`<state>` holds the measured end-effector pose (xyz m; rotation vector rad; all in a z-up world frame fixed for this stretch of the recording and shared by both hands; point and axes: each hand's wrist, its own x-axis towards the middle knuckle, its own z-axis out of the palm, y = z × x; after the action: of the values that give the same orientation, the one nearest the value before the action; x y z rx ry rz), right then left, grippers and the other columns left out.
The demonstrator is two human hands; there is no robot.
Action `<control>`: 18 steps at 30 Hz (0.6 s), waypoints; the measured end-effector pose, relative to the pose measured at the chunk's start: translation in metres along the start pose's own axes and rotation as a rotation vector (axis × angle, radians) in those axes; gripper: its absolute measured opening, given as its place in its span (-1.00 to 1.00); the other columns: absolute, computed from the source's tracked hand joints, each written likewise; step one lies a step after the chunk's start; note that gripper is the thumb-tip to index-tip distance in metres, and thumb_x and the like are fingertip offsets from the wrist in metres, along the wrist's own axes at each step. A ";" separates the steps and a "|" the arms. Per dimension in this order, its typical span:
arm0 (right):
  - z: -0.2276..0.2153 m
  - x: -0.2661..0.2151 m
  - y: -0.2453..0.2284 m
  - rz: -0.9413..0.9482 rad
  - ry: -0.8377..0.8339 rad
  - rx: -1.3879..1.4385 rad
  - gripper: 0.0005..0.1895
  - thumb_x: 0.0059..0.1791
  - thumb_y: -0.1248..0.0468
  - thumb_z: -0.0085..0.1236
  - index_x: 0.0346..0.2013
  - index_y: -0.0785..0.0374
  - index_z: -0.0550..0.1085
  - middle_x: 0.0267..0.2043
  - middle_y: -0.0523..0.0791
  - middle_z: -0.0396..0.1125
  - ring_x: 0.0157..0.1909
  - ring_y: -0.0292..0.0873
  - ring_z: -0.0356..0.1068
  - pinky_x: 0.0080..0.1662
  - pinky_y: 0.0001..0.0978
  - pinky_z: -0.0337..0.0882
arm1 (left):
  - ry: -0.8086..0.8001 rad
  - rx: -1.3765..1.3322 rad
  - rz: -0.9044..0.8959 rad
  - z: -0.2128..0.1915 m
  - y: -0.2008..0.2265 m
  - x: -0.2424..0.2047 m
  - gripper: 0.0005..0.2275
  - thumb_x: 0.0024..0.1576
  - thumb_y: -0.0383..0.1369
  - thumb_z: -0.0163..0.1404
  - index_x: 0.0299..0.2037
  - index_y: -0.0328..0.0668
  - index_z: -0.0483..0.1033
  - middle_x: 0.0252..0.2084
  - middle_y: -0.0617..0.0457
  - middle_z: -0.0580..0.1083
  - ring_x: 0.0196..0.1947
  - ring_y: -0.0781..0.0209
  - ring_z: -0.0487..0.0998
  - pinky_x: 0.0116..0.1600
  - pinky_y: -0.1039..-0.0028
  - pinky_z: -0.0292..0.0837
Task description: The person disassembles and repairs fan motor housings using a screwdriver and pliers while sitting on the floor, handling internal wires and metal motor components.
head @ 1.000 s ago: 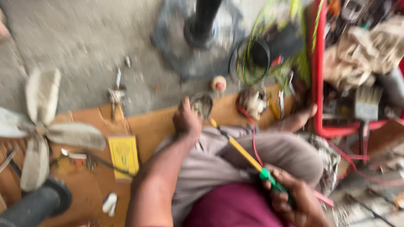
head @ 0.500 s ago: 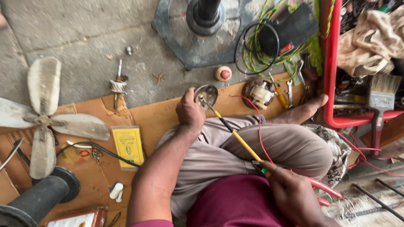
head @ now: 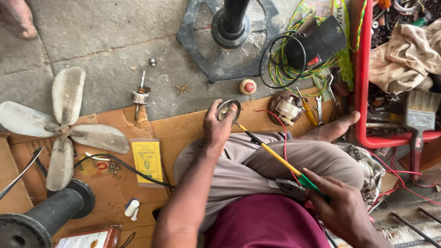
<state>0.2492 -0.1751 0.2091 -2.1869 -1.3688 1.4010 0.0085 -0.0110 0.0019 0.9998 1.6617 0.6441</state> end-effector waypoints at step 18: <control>0.007 0.002 0.016 0.780 -0.200 1.070 -0.52 -0.05 0.28 0.07 0.19 0.15 0.49 -0.39 -0.12 0.36 -0.60 -0.35 0.14 -0.59 -0.52 0.08 | 0.017 -0.496 -0.236 -0.015 -0.003 0.000 -0.72 0.19 -0.26 0.11 -0.07 -0.36 0.62 -0.21 0.18 0.58 -0.21 0.42 0.51 -0.09 0.55 0.44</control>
<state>0.2529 -0.1838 0.1945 -1.7945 0.3571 1.9447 -0.0069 -0.0120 0.0041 0.4370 1.4992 0.8504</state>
